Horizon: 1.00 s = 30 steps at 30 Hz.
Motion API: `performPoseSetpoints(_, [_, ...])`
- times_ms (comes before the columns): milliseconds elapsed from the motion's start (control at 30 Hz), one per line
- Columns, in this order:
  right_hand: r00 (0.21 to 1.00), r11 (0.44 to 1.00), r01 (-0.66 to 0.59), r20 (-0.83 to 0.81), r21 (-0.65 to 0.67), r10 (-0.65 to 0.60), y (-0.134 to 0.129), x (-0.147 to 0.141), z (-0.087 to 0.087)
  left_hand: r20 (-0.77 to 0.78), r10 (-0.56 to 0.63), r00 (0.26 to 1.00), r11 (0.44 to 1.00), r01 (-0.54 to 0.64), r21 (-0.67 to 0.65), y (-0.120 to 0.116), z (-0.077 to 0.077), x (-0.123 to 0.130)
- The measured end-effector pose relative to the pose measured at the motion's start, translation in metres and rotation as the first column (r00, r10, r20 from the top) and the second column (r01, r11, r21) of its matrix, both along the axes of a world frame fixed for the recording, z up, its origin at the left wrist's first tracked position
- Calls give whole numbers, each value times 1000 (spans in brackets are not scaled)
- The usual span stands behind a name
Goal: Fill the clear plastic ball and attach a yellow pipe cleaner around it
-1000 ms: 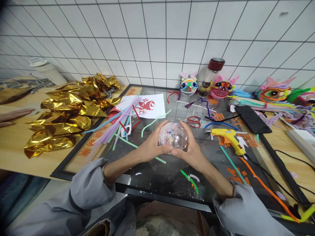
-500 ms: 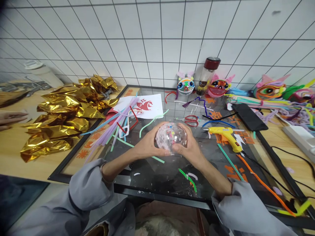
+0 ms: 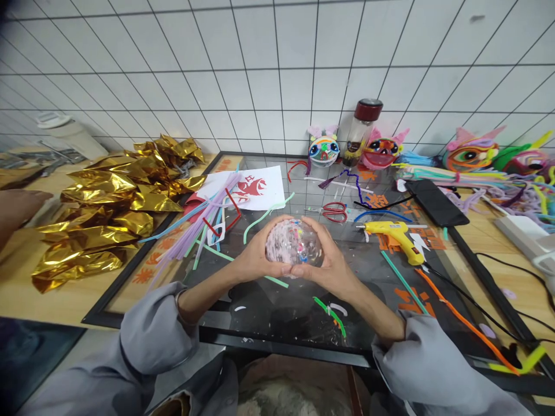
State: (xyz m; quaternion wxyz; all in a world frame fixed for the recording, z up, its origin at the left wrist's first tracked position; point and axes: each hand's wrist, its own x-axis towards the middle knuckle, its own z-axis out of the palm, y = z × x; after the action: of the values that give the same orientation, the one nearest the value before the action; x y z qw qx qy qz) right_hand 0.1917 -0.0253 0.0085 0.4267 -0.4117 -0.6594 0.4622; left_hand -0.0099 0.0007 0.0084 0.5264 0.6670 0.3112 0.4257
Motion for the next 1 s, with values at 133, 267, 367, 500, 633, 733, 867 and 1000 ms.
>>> performPoseSetpoints(133, [1000, 999, 10, 28, 40, -11, -2, -1, 0, 1, 3, 1000, 1000, -3, -12, 0, -1, 0])
performPoseSetpoints(267, [994, 990, 21, 99, 137, -34, -2, -2, -4, 9, -8, 1000, 999, 8, -38, 0, -3, -1])
performPoseSetpoints(367, [987, 983, 2, 158, 185, -32, -3, 0, -6, 39, -26, 999, 996, 29, -83, 0, -5, -1])
performPoseSetpoints(500, [971, 969, -18, 234, 247, -41, -5, 2, -5, 126, -69, 990, 979, 91, -180, 0, -7, 0])
performPoseSetpoints(633, [961, 958, -28, 271, 284, -52, -5, 2, -2, 154, -40, 987, 969, 76, -233, 0, -8, 2])
performPoseSetpoints(733, [958, 959, -32, 281, 281, -50, -3, 2, -2, 131, -27, 991, 969, 58, -239, -1, -10, 3])
performPoseSetpoints(867, [959, 960, -29, 278, 279, -52, -2, 3, -4, 95, -24, 995, 977, 44, -207, -2, -10, 3])
performPoseSetpoints(1000, [956, 956, -42, 290, 289, -46, -3, 4, -5, 62, -35, 997, 988, 44, -148, -3, -9, 2])
